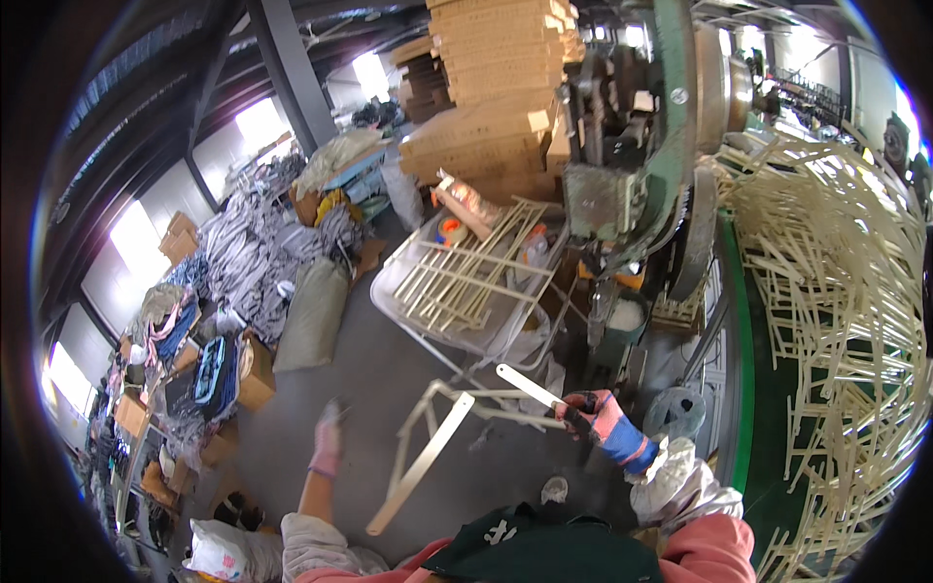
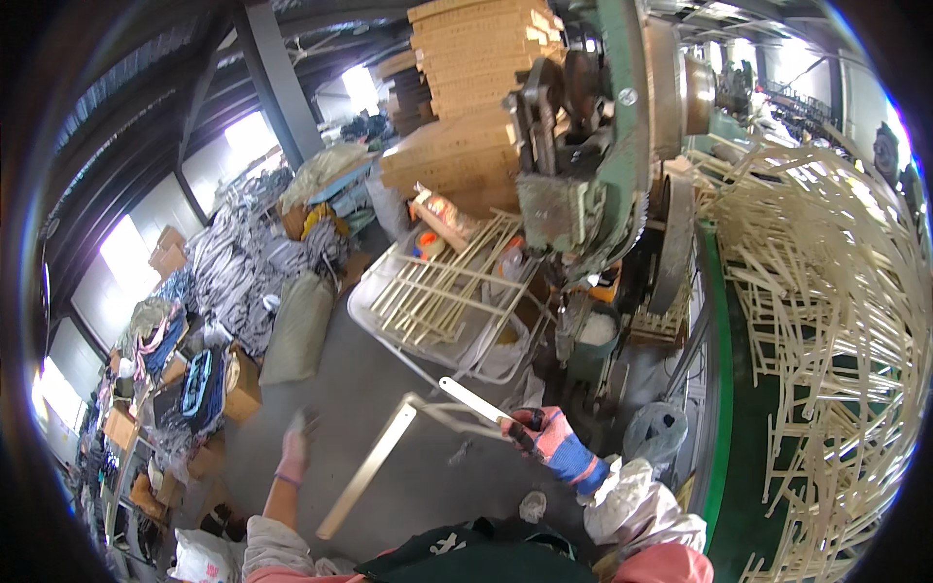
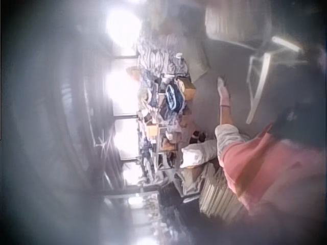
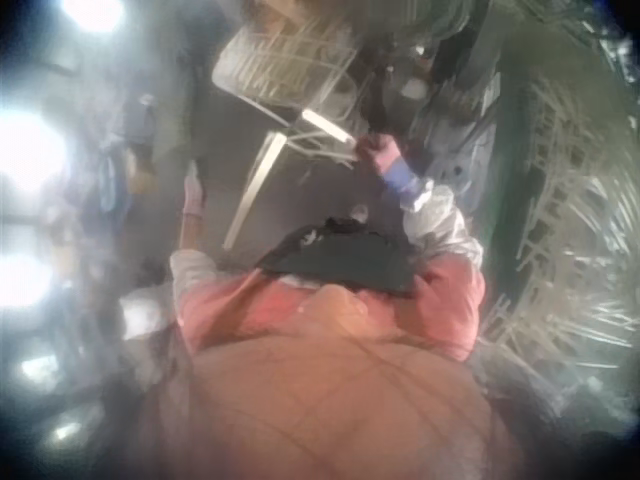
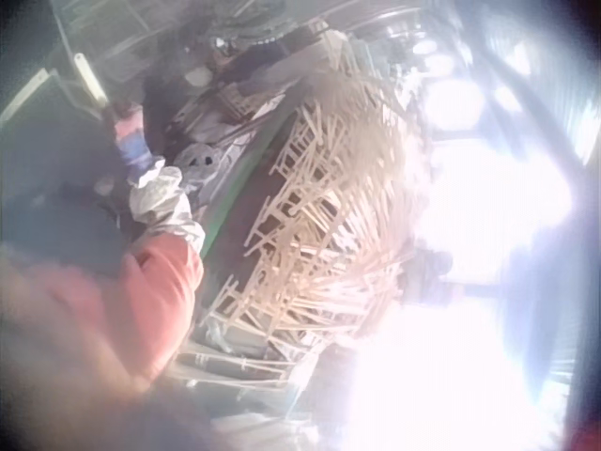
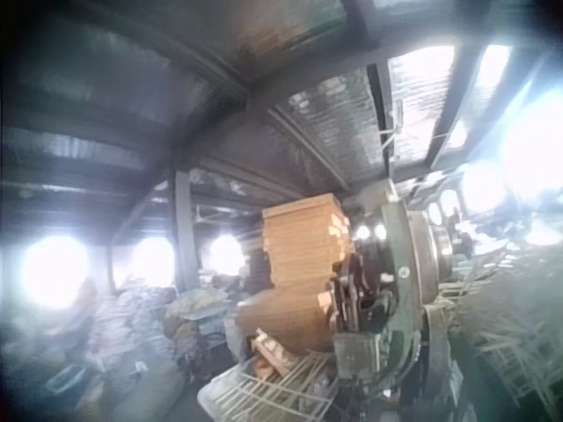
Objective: The person assembles small wooden frames by inserting pieces into a press machine, then places the finished frames onto a conveyor belt. The process is repeated multiple times with consistent handling of wooden components.
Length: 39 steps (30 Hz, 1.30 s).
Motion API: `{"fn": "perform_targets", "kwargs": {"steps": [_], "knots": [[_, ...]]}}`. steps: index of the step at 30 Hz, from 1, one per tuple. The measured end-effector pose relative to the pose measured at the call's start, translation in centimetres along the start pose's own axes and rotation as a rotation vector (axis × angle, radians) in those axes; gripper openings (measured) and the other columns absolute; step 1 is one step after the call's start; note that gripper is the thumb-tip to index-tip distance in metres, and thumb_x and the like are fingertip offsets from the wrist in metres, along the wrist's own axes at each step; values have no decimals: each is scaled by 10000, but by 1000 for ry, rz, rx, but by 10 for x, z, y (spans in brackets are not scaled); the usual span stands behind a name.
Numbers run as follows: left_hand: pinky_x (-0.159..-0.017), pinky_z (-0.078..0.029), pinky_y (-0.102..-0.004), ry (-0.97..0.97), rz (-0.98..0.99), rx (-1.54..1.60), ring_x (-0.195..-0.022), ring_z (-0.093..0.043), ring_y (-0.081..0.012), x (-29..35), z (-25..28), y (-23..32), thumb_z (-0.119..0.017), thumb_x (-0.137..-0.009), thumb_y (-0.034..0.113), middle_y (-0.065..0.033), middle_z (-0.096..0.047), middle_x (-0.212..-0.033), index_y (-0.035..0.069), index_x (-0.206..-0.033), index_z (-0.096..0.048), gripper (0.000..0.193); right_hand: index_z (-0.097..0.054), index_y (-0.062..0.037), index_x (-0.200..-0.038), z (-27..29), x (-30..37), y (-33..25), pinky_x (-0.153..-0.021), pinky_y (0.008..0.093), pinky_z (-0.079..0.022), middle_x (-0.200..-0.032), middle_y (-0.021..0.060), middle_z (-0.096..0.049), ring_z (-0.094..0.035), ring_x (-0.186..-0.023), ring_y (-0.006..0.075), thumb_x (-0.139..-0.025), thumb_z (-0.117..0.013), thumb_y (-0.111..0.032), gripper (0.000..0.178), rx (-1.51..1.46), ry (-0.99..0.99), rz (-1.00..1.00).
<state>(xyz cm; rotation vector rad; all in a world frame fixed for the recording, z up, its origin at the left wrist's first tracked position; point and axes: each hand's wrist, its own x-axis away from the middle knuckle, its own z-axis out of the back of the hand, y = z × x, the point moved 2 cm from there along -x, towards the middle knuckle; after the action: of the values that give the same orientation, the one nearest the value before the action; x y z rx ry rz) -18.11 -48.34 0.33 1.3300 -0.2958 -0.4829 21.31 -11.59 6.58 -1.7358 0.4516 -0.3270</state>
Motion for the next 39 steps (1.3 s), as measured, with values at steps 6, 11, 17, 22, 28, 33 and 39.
{"fn": "perform_targets", "kwargs": {"steps": [6,11,17,22,28,33,39], "knots": [[-983,-329,-305,-1300,-157,182,-1168,-451,-170,34,-240,121,-431,-877,575,-113,-492,-1286,-19,-1320,-408,741,-661,10,-856,25,-14,16,-499,212,-380,-641,-30,-561,-457,-559,38,-852,-630,-175,187,344,57,-14],[-455,-368,-192,-1112,248,101,-537,-520,-45,16,-348,128,-675,-789,110,-13,-609,-631,-6,-842,-683,128,-625,6,-852,67,-17,28,-454,229,-361,-610,-21,-527,-428,-506,52,-865,-620,-190,196,-9,412,-256],[-437,-308,-226,-608,271,444,-441,-426,-53,-54,-473,122,-724,-768,159,32,-523,-533,50,-682,-640,162,-575,-14,-946,90,-63,45,-427,218,-327,-699,-8,-530,-441,-521,64,-875,-593,-156,160,-554,603,-310],[-440,-316,-211,-687,275,345,-456,-421,-44,-101,-507,116,-712,-778,135,30,-536,-563,42,-716,-637,134,-584,-21,-935,116,-95,47,-440,199,-349,-772,13,-581,-481,-548,66,-871,-601,-170,163,-273,659,-277],[-421,-312,-221,-766,292,396,-445,-431,-54,-126,-530,102,-709,-777,123,15,-567,-583,31,-725,-647,123,-591,-2,-922,124,-113,47,-440,219,-351,-743,19,-579,-482,-543,72,-875,-589,-161,166,-287,689,-178],[-419,-305,-251,-770,346,348,-431,-402,-63,-125,-527,90,-768,-727,180,32,-521,-530,65,-622,-605,226,-618,-27,-970,157,-118,63,-546,291,-457,-772,97,-635,-571,-636,169,-878,-559,-208,212,251,611,-252],[-423,-293,-228,-825,315,241,-436,-406,-48,-117,-512,99,-721,-780,186,35,-508,-537,67,-666,-603,203,-640,-99,-909,253,-208,131,-648,377,-485,-770,94,-625,-594,-707,270,-838,-500,-219,197,1285,553,-281]]}}
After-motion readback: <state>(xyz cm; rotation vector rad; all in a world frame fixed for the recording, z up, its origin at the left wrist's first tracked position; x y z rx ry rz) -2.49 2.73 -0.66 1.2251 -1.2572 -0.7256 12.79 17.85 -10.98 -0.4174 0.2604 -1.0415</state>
